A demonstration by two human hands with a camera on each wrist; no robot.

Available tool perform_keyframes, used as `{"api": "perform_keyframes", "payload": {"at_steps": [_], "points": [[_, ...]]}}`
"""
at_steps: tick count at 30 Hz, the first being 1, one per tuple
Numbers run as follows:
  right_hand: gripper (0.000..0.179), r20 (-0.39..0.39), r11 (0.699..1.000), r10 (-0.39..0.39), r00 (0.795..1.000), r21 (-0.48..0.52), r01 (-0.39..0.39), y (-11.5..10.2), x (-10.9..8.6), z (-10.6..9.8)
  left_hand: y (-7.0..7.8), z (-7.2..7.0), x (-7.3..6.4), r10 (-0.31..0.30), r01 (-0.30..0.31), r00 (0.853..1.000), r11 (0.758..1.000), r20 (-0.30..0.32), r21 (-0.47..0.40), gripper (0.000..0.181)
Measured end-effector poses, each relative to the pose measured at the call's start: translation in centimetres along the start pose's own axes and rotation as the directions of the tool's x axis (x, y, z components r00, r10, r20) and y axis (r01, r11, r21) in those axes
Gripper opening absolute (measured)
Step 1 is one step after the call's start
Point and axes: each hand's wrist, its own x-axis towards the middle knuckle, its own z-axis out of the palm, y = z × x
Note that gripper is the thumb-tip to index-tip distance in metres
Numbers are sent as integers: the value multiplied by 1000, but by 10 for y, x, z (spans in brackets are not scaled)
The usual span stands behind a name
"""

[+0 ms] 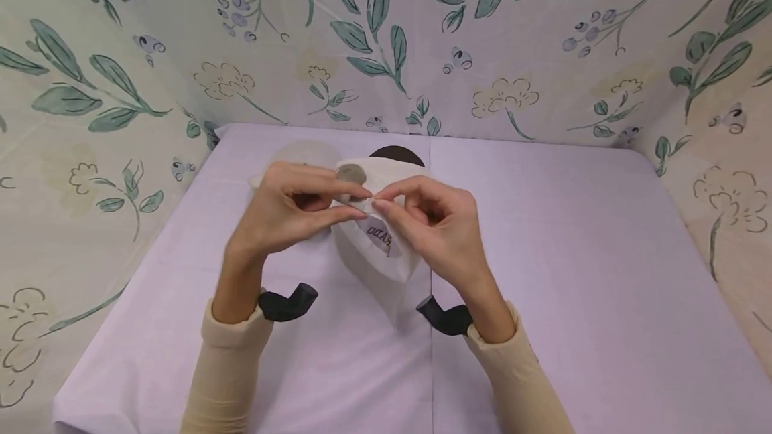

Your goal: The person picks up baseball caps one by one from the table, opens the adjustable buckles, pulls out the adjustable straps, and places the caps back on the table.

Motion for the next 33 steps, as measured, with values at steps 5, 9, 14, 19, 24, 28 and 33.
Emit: {"api": "perform_keyframes", "payload": {"at_steps": [5,9,14,19,24,28,33], "points": [[11,-73,980,-174,982,-114,165,1,-1,5,7,0,1,-24,28,994,999,-109,32,17],[20,-121,948,-285,951,-183,261,4,-2,12,14,-3,0,-62,66,980,998,-187,15,18],[28,-181,919,-361,915,-233,317,8,-3,17,17,-2,0,-105,101,970,995,-222,-26,18],[22,-214,910,-383,898,-252,328,11,-2,19,17,-1,0,-143,131,961,989,-237,-68,18],[14,-245,901,-406,881,-267,341,13,-1,21,19,1,1,-182,155,951,980,-250,-123,17],[22,-270,887,-424,865,-314,337,13,-2,23,20,4,2,-196,161,949,975,-247,-155,16],[26,-276,875,-441,854,-345,340,11,-5,25,20,7,3,-205,166,948,971,-245,-170,16]]}}
